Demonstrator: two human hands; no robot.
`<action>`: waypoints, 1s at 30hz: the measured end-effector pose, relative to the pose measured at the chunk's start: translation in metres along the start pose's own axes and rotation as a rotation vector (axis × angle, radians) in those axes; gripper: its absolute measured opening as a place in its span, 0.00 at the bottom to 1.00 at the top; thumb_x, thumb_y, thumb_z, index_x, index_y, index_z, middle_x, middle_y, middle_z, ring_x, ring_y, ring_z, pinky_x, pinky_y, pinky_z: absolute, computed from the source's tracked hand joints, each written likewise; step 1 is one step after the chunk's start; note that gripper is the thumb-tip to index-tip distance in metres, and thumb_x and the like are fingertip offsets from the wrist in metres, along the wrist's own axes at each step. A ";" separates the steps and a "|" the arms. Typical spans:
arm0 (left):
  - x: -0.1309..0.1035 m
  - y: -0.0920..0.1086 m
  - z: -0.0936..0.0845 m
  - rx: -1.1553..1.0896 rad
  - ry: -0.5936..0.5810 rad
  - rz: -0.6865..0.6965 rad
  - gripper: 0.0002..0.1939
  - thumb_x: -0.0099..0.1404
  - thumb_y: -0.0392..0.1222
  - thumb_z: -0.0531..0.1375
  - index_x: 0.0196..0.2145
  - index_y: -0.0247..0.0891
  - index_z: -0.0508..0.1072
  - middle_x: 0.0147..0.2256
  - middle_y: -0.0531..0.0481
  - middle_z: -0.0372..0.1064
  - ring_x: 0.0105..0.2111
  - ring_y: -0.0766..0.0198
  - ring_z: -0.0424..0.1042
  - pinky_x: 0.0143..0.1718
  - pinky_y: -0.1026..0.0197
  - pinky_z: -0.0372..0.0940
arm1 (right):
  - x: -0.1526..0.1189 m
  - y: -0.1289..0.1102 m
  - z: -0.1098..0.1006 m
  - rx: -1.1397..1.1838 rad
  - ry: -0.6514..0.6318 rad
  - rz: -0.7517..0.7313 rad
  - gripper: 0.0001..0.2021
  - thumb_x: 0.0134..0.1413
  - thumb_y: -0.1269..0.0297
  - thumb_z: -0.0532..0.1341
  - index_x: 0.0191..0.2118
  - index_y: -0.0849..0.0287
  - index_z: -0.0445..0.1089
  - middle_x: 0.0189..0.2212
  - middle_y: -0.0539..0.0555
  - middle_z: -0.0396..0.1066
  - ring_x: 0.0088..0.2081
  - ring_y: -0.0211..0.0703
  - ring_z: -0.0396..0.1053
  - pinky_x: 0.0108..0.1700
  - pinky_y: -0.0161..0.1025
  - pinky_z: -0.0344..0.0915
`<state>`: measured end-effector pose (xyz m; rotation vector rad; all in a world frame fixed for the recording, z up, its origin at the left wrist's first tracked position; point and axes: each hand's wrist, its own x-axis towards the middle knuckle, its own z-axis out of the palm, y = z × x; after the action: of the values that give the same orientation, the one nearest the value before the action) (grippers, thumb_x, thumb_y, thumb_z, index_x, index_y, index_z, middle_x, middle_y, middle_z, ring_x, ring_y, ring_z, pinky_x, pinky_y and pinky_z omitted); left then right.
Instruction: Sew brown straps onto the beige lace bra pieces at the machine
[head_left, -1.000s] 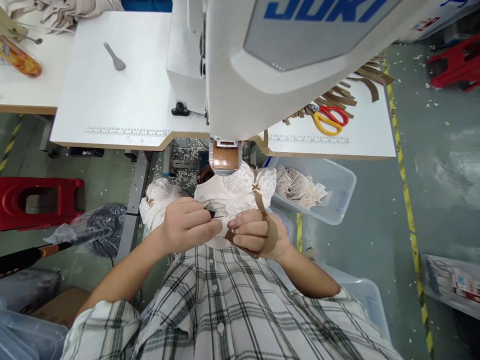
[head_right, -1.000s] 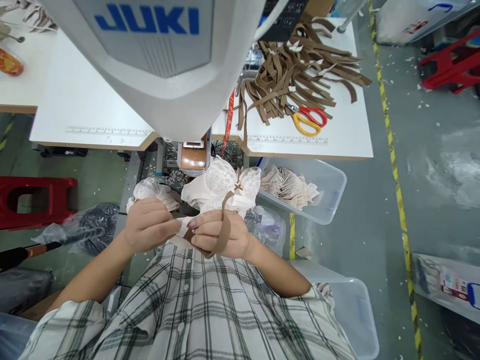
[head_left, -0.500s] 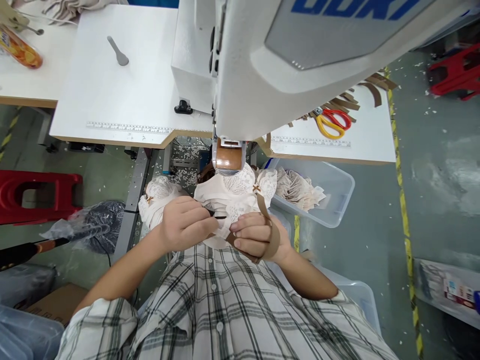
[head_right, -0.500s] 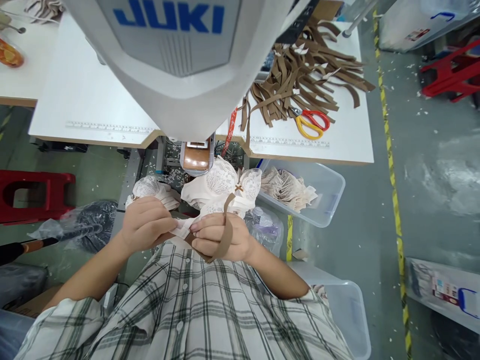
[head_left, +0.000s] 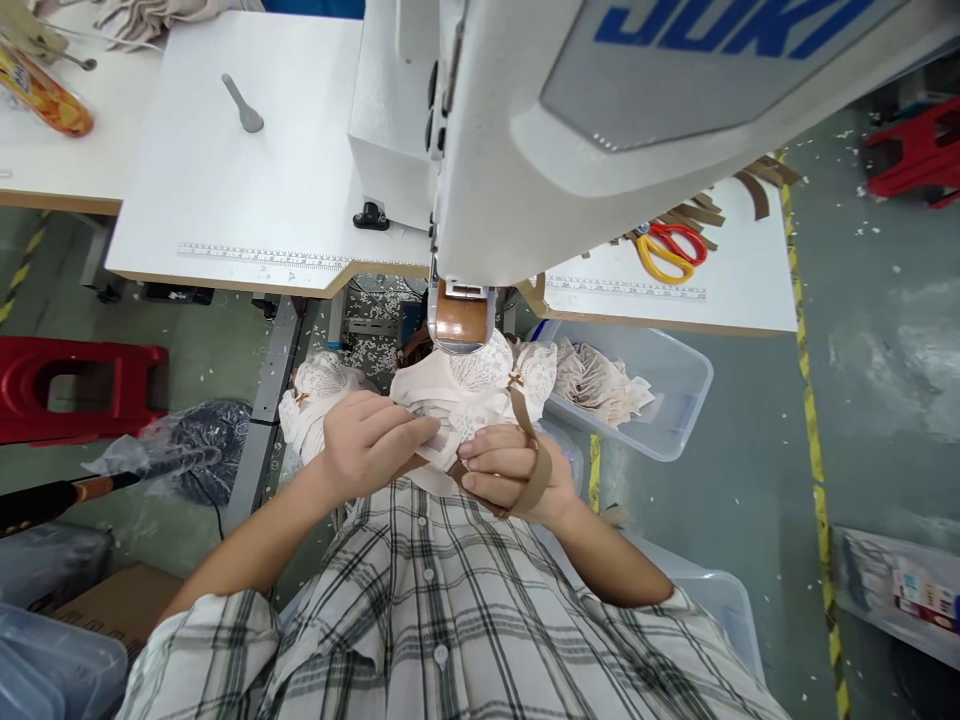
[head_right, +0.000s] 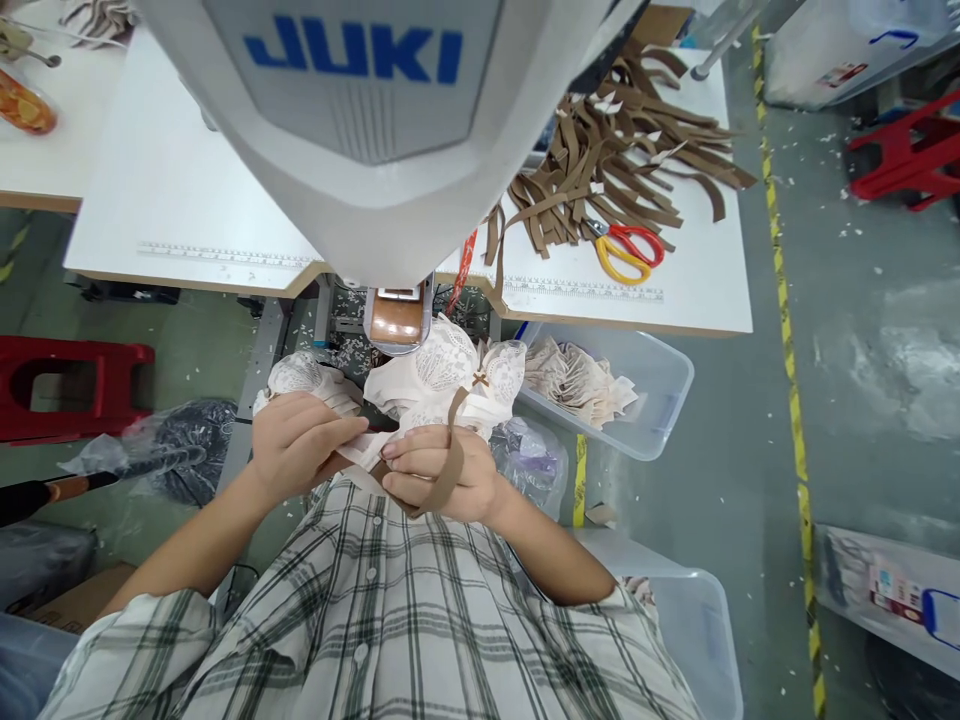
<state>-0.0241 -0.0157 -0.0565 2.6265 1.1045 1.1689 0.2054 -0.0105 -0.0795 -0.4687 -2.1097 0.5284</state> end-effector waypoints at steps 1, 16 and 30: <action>-0.003 0.000 0.001 0.030 0.005 -0.013 0.12 0.72 0.48 0.52 0.40 0.40 0.72 0.23 0.52 0.71 0.22 0.65 0.68 0.26 0.60 0.58 | 0.003 0.000 0.001 -0.042 0.061 -0.071 0.06 0.55 0.71 0.67 0.32 0.51 0.73 0.27 0.45 0.76 0.38 0.38 0.79 0.49 0.34 0.79; -0.023 0.000 0.003 0.055 0.096 -0.093 0.07 0.70 0.43 0.56 0.36 0.38 0.70 0.22 0.52 0.70 0.22 0.65 0.66 0.27 0.61 0.55 | 0.010 -0.001 0.016 -0.047 0.098 -0.162 0.07 0.57 0.74 0.65 0.39 0.55 0.74 0.31 0.47 0.79 0.42 0.39 0.79 0.49 0.35 0.78; -0.039 -0.009 0.003 -0.265 -0.078 -0.720 0.14 0.68 0.49 0.57 0.35 0.39 0.78 0.21 0.52 0.69 0.22 0.66 0.65 0.25 0.63 0.55 | -0.023 0.013 0.009 -0.087 0.012 0.325 0.13 0.58 0.67 0.64 0.49 0.51 0.72 0.41 0.52 0.77 0.45 0.44 0.76 0.46 0.43 0.75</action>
<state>-0.0451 -0.0334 -0.0859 1.8034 1.5542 0.9481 0.2116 -0.0128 -0.1063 -0.8718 -2.0614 0.6163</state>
